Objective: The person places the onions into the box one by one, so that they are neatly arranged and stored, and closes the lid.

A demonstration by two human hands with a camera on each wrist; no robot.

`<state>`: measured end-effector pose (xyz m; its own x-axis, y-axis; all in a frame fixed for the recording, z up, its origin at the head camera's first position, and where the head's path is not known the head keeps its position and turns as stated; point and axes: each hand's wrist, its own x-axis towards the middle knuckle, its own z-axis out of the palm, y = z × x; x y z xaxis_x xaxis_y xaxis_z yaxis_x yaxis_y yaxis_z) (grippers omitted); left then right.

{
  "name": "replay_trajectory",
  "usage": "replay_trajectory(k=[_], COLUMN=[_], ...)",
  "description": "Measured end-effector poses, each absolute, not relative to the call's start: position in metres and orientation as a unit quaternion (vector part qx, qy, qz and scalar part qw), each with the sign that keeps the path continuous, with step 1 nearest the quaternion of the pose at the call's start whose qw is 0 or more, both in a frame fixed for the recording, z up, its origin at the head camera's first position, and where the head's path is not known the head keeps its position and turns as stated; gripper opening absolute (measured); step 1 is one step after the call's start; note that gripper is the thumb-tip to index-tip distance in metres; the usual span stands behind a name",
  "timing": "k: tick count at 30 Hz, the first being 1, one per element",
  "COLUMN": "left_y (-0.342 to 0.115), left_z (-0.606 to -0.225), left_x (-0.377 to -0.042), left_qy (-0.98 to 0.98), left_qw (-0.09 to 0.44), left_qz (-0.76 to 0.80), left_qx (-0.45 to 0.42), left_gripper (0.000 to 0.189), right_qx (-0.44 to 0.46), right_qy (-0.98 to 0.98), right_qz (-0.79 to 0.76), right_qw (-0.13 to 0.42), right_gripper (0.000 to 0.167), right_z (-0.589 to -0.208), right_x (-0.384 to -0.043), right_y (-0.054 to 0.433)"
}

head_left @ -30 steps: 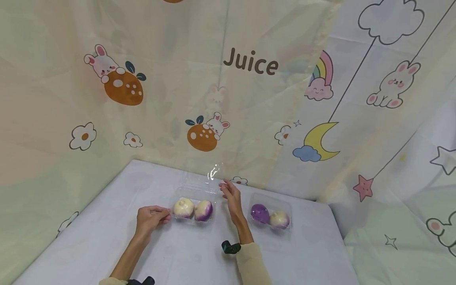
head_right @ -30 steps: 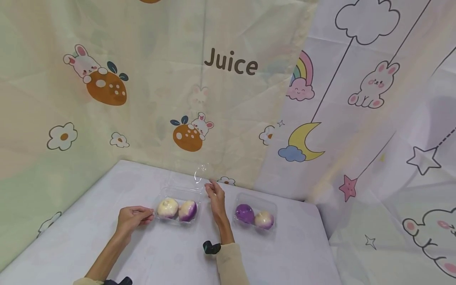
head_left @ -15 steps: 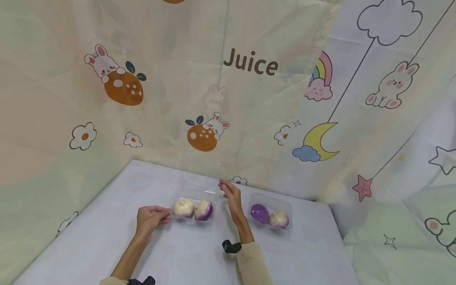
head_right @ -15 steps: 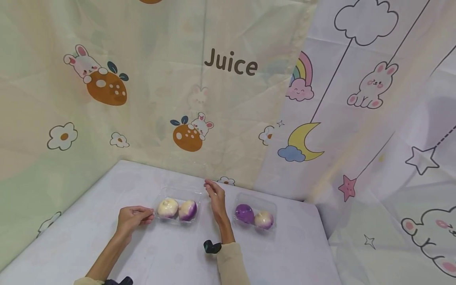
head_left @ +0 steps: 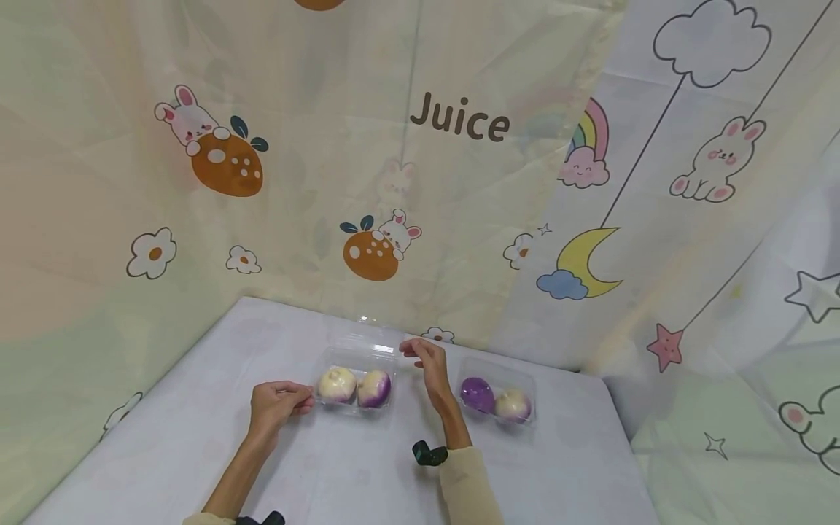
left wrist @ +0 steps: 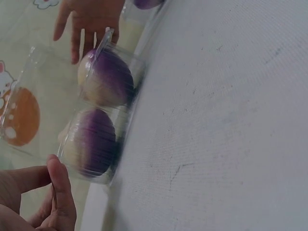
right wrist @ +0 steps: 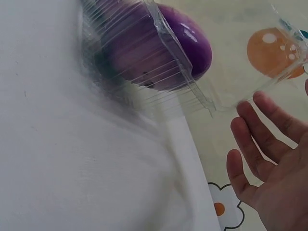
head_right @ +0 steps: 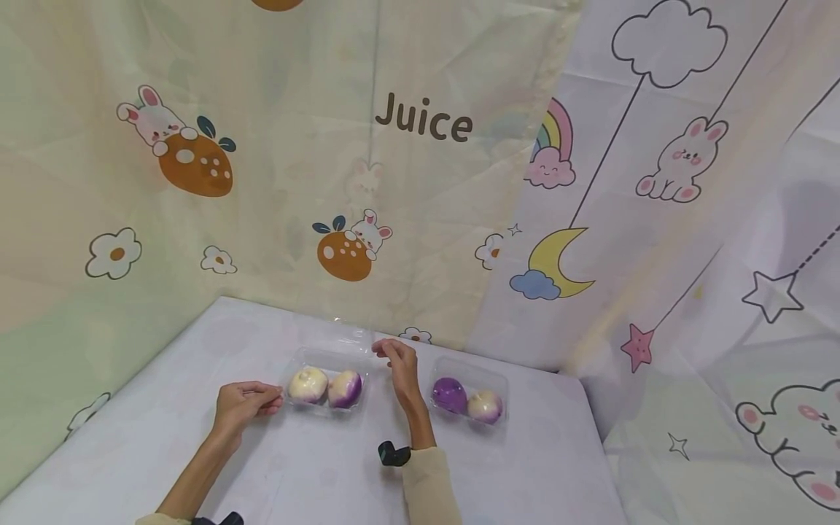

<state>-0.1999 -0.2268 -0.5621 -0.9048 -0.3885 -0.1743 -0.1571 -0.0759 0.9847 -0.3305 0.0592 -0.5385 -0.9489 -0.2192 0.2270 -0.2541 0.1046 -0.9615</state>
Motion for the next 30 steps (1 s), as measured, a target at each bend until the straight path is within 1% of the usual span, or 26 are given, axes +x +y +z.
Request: replay_trajectory(k=[7,11,20,26,30], left_y=[-0.2265,-0.2255,-0.2245,-0.2253,-0.2257], left_z=[-0.5613,-0.5606,-0.5604,-0.5612,-0.5609], left_x=[-0.1991,-0.1974,-0.1968,-0.1975,-0.1971], left_qy=[-0.678,-0.683,-0.686,-0.678,-0.677], left_qw=[0.083,0.085,0.087,0.088,0.087], left_qz=[-0.701,-0.695,-0.691,-0.701,-0.703], left_qx=[0.203,0.206,0.211,0.201,0.200], left_gripper=[0.018,0.018,0.018,0.018,0.018], right_qx=[0.158,0.154,0.201,0.209,0.194], right_qy=[-0.766,-0.777,-0.789,-0.794,-0.801], right_qz=[0.623,0.611,0.581,0.570,0.567], right_qw=[0.013,0.011,0.025,0.032,0.020], right_gripper=[0.047,0.042,0.045,0.039,0.037], right_z=[-0.5354,-0.5354,-0.5300,-0.5288,-0.5285], right_x=[-0.3313,-0.3320,-0.3249,-0.3230,-0.3225], right_y=[0.0600,0.0609,0.0642,0.0645,0.0646])
